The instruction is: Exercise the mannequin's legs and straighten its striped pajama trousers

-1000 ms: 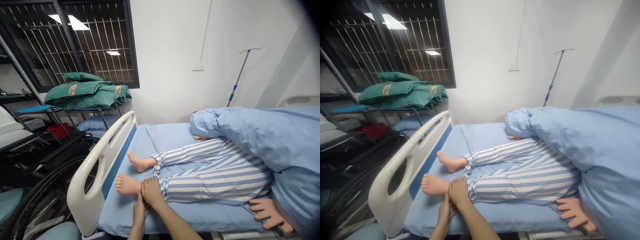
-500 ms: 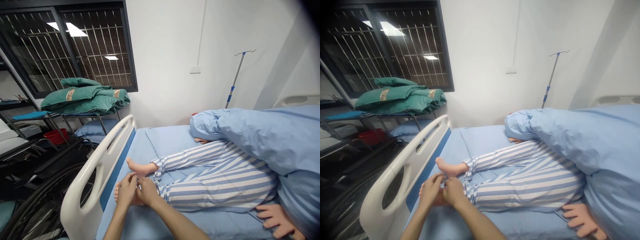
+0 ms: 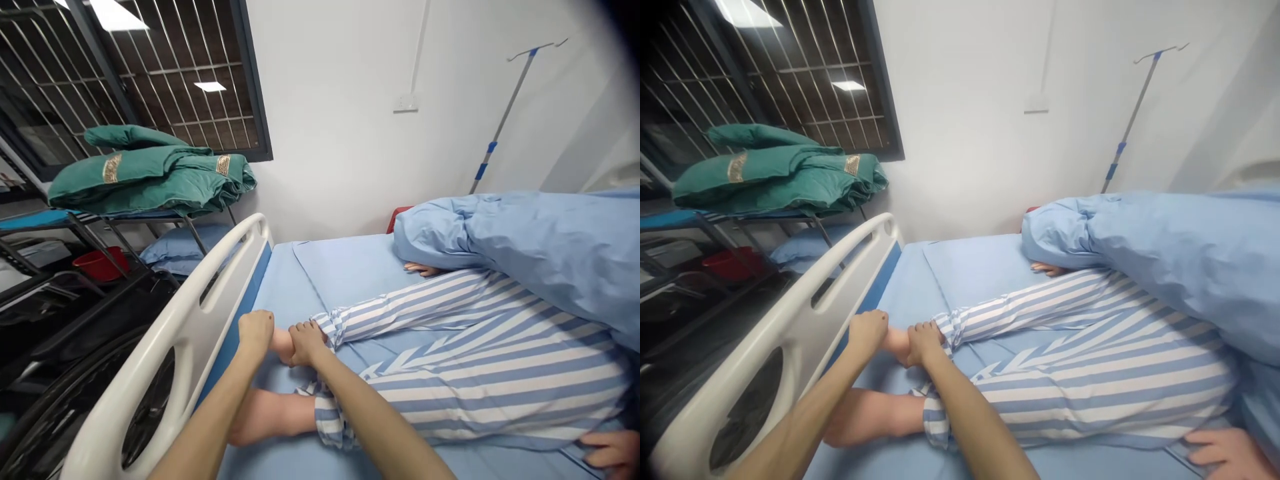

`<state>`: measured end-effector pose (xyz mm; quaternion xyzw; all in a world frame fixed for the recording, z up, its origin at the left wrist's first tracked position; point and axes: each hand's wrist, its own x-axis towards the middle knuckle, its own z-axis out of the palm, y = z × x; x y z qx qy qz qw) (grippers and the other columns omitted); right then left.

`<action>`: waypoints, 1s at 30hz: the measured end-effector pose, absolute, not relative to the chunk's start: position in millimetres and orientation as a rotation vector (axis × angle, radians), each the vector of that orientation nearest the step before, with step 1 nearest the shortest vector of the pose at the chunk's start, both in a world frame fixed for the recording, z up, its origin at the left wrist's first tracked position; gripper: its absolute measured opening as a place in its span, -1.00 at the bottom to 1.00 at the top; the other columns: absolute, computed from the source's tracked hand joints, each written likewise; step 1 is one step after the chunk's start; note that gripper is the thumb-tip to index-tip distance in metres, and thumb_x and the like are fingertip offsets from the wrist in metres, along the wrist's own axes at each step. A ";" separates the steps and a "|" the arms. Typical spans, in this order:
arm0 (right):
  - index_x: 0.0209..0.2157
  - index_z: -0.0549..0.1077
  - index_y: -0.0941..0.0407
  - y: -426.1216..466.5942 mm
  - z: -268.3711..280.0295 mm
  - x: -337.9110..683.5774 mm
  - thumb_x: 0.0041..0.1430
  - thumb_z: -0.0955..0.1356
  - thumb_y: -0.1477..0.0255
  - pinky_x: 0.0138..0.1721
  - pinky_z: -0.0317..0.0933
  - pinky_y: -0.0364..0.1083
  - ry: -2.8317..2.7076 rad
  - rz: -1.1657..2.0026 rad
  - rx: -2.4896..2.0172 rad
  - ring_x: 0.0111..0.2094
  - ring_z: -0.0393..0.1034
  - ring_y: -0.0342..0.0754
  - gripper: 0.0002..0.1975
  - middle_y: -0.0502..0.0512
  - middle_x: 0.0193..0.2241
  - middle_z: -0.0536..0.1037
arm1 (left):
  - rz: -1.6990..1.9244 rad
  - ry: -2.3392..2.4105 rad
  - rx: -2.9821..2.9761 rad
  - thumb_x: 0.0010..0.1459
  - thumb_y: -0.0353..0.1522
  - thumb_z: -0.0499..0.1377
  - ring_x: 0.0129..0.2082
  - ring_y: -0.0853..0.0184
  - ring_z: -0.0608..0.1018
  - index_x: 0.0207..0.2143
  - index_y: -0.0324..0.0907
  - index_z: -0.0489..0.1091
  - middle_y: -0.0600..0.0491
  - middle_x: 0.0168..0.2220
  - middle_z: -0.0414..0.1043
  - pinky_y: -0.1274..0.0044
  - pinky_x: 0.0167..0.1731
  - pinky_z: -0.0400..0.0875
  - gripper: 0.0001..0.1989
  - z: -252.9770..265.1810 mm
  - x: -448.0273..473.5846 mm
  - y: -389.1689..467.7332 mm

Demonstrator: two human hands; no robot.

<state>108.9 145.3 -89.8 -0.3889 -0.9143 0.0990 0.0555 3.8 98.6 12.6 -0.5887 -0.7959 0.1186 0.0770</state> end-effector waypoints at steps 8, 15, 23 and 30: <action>-0.16 0.29 0.17 148.2 -95.3 104.9 -0.34 0.41 0.15 0.00 -0.11 0.09 -2.757 0.254 -1.208 -0.13 0.25 0.12 -0.35 0.21 -0.19 0.41 | 0.574 -2.438 -1.823 -0.03 -0.58 -0.05 -0.41 0.12 0.53 -0.43 -0.40 0.47 -0.27 -0.46 0.46 0.37 -0.46 0.36 -0.71 3.1 0.7 137.6; -0.16 0.29 0.16 145.9 -97.8 106.1 -0.32 0.42 0.16 0.01 -0.12 0.07 -2.722 0.256 -1.222 -0.11 0.23 0.09 -0.36 0.22 -0.18 0.40 | 0.391 -2.375 -1.805 0.05 -0.56 -0.14 -0.31 0.18 0.50 -0.28 -0.36 0.44 -0.27 -0.35 0.44 0.41 -0.38 0.32 -0.63 3.4 10.3 117.0; -0.15 0.30 0.17 139.9 -95.8 107.4 -0.38 0.46 0.20 0.03 -0.15 0.09 -2.685 0.236 -1.236 -0.09 0.23 0.10 -0.32 0.22 -0.18 0.40 | 0.258 -2.259 -1.650 0.11 -0.45 -0.18 -0.20 0.10 0.38 -0.15 -0.54 0.33 -0.44 -0.15 0.28 0.46 -0.40 0.31 -0.59 -4.0 20.0 77.2; -0.16 0.31 0.18 134.4 -100.6 111.7 -0.35 0.44 0.20 0.04 -0.16 0.07 -2.656 0.195 -1.216 -0.11 0.22 0.09 -0.36 0.20 -0.20 0.40 | 0.276 -2.336 -1.656 0.09 -0.55 -0.25 -0.30 0.20 0.50 -0.07 -0.54 0.29 -0.37 -0.29 0.39 0.48 -0.40 0.33 -0.54 7.5 11.4 75.9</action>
